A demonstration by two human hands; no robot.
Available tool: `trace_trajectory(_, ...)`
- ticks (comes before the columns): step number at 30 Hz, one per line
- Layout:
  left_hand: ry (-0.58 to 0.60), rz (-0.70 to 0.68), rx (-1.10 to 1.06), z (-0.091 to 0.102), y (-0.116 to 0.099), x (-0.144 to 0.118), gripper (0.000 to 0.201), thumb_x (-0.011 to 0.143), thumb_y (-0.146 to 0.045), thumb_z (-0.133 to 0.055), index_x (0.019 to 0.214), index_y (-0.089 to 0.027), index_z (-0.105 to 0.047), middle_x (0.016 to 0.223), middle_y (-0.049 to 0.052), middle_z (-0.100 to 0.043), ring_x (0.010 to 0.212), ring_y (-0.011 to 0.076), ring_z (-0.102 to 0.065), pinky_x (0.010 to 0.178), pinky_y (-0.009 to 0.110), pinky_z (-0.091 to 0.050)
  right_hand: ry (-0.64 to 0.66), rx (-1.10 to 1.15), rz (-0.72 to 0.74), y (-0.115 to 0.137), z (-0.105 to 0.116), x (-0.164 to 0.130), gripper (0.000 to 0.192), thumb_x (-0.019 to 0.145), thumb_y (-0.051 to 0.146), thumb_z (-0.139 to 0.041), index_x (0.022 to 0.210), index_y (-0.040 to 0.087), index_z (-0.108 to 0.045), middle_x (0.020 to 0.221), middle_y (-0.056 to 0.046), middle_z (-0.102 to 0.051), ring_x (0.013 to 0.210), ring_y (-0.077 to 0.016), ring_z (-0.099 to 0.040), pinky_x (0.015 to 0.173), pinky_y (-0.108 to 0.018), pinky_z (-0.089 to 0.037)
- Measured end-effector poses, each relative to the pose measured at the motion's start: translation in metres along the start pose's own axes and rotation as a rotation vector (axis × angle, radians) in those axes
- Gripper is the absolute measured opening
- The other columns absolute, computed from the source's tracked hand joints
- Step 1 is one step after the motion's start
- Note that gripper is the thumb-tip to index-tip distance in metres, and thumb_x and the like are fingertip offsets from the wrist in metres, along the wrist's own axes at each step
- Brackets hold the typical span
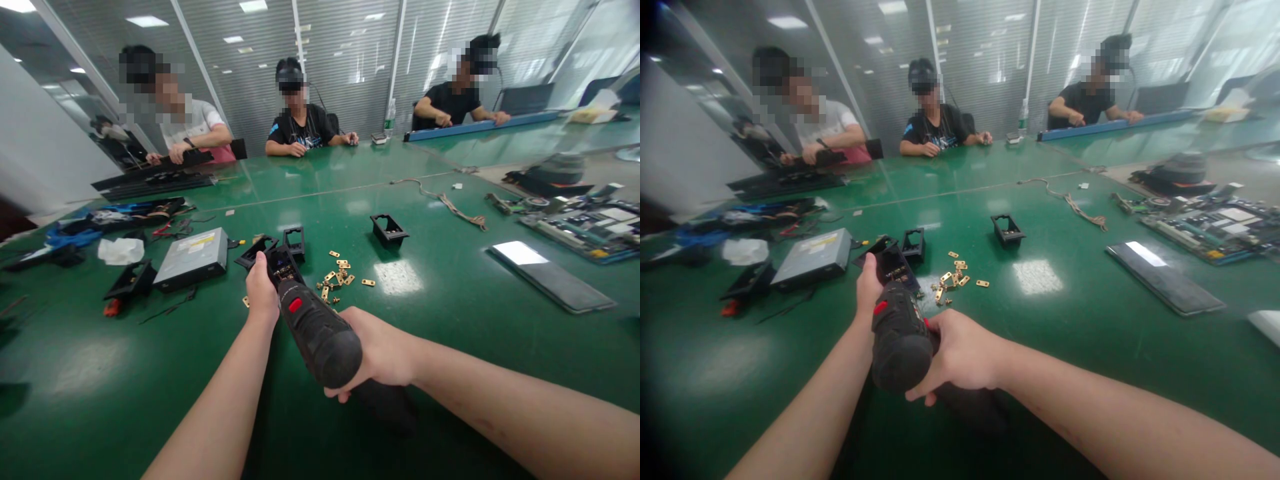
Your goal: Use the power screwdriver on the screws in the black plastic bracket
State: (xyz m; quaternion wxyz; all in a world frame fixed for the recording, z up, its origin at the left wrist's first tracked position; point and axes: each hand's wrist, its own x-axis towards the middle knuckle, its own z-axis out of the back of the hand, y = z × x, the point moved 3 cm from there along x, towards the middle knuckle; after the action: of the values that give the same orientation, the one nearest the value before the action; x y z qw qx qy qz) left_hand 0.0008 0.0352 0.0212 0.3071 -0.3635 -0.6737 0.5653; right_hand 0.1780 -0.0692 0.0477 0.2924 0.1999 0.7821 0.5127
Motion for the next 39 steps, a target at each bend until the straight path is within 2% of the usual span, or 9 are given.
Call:
trace_trajectory(6,-0.006,0.021,0.005,0.0002,0.0000,-0.0005,0.037,0.087,-0.046,-0.060,0.083,-0.011,-0.070,0.082,0.008,-0.069,0.081,0.0209,-0.064,0.070,0.026,-0.050,-0.022,-0.005,-0.013,0.0014,0.0005,-0.0001,0.032,0.051,0.013,-0.083,0.075,0.008,-0.062,0.068,-0.007,-0.065,0.055,-0.0156,-0.063,0.052,-0.024,-0.051)
trace_trajectory(16,-0.001,0.027,0.011,-0.0016,-0.0063,-0.0025,0.033,0.092,-0.038,-0.054,0.080,-0.011,-0.069,0.081,0.008,-0.069,0.082,0.0196,-0.063,0.072,0.025,-0.049,0.008,0.019,-0.008,-0.0003,-0.0009,0.0007,0.033,0.050,0.013,-0.085,0.074,0.007,-0.063,0.065,-0.005,-0.065,0.055,-0.0145,-0.063,0.050,-0.022,-0.051)
trace_trajectory(26,0.005,-0.025,0.095,0.0023,-0.0055,-0.0007,0.036,0.090,-0.043,-0.056,0.071,-0.014,-0.065,0.079,0.008,-0.067,0.086,0.0208,-0.062,0.077,0.026,-0.047,0.019,-0.011,0.002,-0.0025,0.0003,0.0002,0.034,0.053,0.018,-0.086,0.075,0.007,-0.063,0.067,-0.006,-0.065,0.056,-0.0145,-0.063,0.052,-0.023,-0.051)
trace_trajectory(34,0.017,0.017,0.064,0.0021,-0.0046,-0.0026,0.039,0.090,-0.046,-0.056,0.070,-0.014,-0.065,0.071,0.006,-0.064,0.071,0.0186,-0.059,0.066,0.026,-0.047,0.021,-0.013,-0.004,-0.0030,-0.0001,0.0004,0.035,0.055,0.022,-0.086,0.077,0.008,-0.063,0.070,-0.007,-0.067,0.056,-0.0139,-0.063,0.055,-0.025,-0.052)
trace_trajectory(39,0.026,0.006,0.036,0.0022,-0.0038,-0.0018,0.039,0.088,-0.047,-0.058,0.071,-0.014,-0.065,0.072,0.006,-0.065,0.072,0.0187,-0.060,0.069,0.026,-0.047,0.015,-0.022,-0.008,-0.0022,-0.0002,0.0003,0.035,0.053,0.022,-0.087,0.074,0.008,-0.063,0.069,-0.007,-0.067,0.055,-0.0138,-0.062,0.055,-0.025,-0.052)
